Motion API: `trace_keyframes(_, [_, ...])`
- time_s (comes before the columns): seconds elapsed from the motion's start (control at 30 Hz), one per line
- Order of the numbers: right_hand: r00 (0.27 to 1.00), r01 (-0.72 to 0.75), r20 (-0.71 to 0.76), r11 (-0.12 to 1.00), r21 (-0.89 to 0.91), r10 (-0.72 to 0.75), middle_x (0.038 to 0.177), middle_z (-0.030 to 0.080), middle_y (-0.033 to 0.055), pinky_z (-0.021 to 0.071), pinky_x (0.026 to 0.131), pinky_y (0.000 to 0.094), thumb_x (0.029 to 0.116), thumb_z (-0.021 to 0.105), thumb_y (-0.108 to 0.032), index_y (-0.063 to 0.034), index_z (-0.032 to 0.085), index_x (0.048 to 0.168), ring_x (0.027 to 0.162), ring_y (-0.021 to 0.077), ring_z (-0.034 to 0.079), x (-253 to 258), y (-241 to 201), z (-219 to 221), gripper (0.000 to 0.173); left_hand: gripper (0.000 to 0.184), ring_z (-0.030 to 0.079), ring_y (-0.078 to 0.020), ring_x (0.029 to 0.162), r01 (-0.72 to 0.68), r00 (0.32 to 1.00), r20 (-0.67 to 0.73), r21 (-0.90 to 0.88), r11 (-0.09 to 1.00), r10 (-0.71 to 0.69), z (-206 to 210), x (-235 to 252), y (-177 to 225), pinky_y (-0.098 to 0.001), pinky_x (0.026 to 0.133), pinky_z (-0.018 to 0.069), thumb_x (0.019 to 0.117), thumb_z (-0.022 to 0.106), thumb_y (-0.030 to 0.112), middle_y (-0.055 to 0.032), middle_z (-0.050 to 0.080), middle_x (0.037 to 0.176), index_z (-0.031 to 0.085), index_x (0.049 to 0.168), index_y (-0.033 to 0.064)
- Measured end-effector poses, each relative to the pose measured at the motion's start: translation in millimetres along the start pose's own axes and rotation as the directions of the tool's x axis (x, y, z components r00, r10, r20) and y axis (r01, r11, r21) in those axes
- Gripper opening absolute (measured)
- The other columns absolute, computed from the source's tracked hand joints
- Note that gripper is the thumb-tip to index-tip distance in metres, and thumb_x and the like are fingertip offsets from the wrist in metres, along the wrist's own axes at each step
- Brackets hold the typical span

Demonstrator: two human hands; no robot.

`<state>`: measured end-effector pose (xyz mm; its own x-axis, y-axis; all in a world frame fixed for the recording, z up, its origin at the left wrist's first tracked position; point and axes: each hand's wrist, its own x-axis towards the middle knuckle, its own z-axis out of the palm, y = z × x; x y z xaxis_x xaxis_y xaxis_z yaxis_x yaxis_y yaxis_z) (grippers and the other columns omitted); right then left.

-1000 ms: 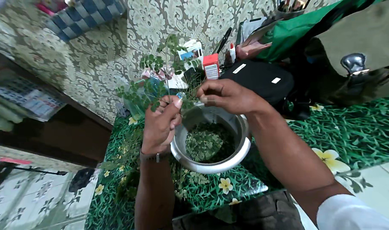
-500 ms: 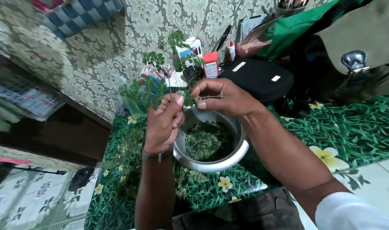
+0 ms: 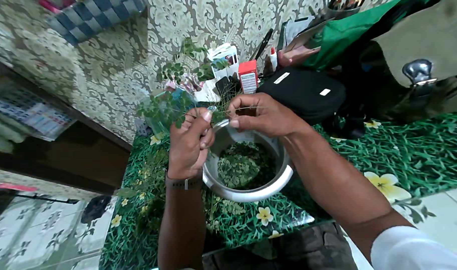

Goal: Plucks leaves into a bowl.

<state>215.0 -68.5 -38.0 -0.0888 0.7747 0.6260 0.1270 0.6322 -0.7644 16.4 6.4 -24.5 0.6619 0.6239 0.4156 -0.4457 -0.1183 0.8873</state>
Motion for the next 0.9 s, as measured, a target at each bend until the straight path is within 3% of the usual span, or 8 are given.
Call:
trace_keyframes(0.1, [0.999,-0.031,-0.012,0.999,-0.012,0.031,0.093,0.063,0.0021,0.0558,0.066,0.0235,0.0897,0.071,-0.013,-0.0039,0.064,0.114,0.077,0.0071,0.061,0.6,-4.5,7.3,0.027,0.011,0.039,-0.0004,0.044,0.018,1.000,0.005,-0.008,1.000,-0.017,2.3,-0.8,-0.9,-0.0142,0.043,0.0373,0.1033,0.059,0.019,0.0076,0.045,0.060,0.065,0.094,0.0166])
trace_keyframes(0.23, [0.999,0.003,-0.046,1.000,-0.020,-0.004,0.082,0.062,0.0007,0.0510,0.057,0.0208,0.0941,0.064,-0.008,-0.0043,0.066,0.097,0.064,0.0050,0.057,0.8,-2.1,14.5,0.005,0.011,0.039,-0.0005,0.045,0.021,0.999,0.030,-0.004,1.000,-0.021,3.8,-0.7,-1.9,-0.0141,0.043,0.0367,0.1037,0.059,0.019,0.0072,0.045,0.061,0.064,0.095,0.0158])
trace_keyframes(0.37, [0.999,-0.004,-0.034,0.999,-0.045,0.002,0.073,0.058,-0.0012,0.0457,0.051,0.0193,0.0947,0.061,-0.008,-0.0062,0.064,0.091,0.058,0.0038,0.052,0.5,-1.2,11.3,0.005,0.012,0.037,-0.0009,0.043,-0.005,1.000,0.001,-0.004,1.000,0.005,1.7,-1.3,0.6,-0.0147,0.041,0.0353,0.1045,0.057,0.018,0.0072,0.042,0.058,0.064,0.095,0.0156])
trace_keyframes(0.4, [0.999,-0.003,-0.048,1.000,-0.031,0.002,0.075,0.059,-0.0011,0.0475,0.053,0.0193,0.0935,0.063,-0.008,-0.0061,0.064,0.095,0.060,0.0039,0.054,0.4,-2.0,10.8,0.003,0.012,0.037,-0.0008,0.043,-0.005,1.000,0.004,-0.002,1.000,0.005,1.1,-1.4,1.3,-0.0147,0.042,0.0355,0.1045,0.056,0.018,0.0073,0.042,0.057,0.064,0.095,0.0158])
trace_keyframes(0.5, [0.998,-0.001,-0.062,1.000,0.009,0.001,0.093,0.062,0.0014,0.0545,0.062,0.0224,0.0934,0.064,-0.012,-0.0055,0.063,0.112,0.073,0.0070,0.060,0.7,-4.0,10.6,0.019,0.012,0.039,-0.0009,0.044,0.010,0.999,0.034,-0.012,1.000,-0.010,2.1,-1.4,0.4,-0.0146,0.042,0.0366,0.1041,0.058,0.018,0.0066,0.045,0.059,0.064,0.095,0.0153])
trace_keyframes(0.63, [0.994,0.073,-0.088,0.995,0.064,-0.067,0.093,0.063,0.0012,0.0529,0.061,0.0220,0.0964,0.060,-0.010,-0.0071,0.064,0.096,0.072,0.0061,0.059,2.1,2.6,12.9,0.005,0.010,0.040,-0.0008,0.045,0.035,0.998,0.058,-0.018,0.999,-0.034,4.7,-0.6,-2.5,-0.0147,0.043,0.0378,0.1033,0.059,0.017,0.0069,0.046,0.060,0.065,0.096,0.0154])
trace_keyframes(0.73, [0.994,0.062,-0.100,0.993,0.097,-0.053,0.092,0.062,0.0008,0.0522,0.060,0.0231,0.0949,0.060,-0.012,-0.0102,0.063,0.090,0.071,0.0065,0.058,2.3,4.5,10.7,0.006,0.010,0.039,-0.0007,0.045,0.022,0.999,0.027,0.000,1.000,-0.022,3.9,-0.8,-1.9,-0.0146,0.043,0.0372,0.1036,0.058,0.017,0.0070,0.046,0.061,0.065,0.097,0.0150])
trace_keyframes(0.9, [0.993,0.038,-0.118,0.996,0.084,-0.028,0.097,0.064,0.0019,0.0535,0.061,0.0241,0.0934,0.064,-0.012,-0.0077,0.064,0.106,0.071,0.0076,0.059,2.0,-0.2,14.5,0.013,0.008,0.039,-0.0004,0.045,0.014,1.000,0.003,0.046,0.999,-0.014,7.4,-2.1,-5.2,-0.0141,0.043,0.0365,0.1031,0.060,0.019,0.0072,0.046,0.061,0.065,0.097,0.0167])
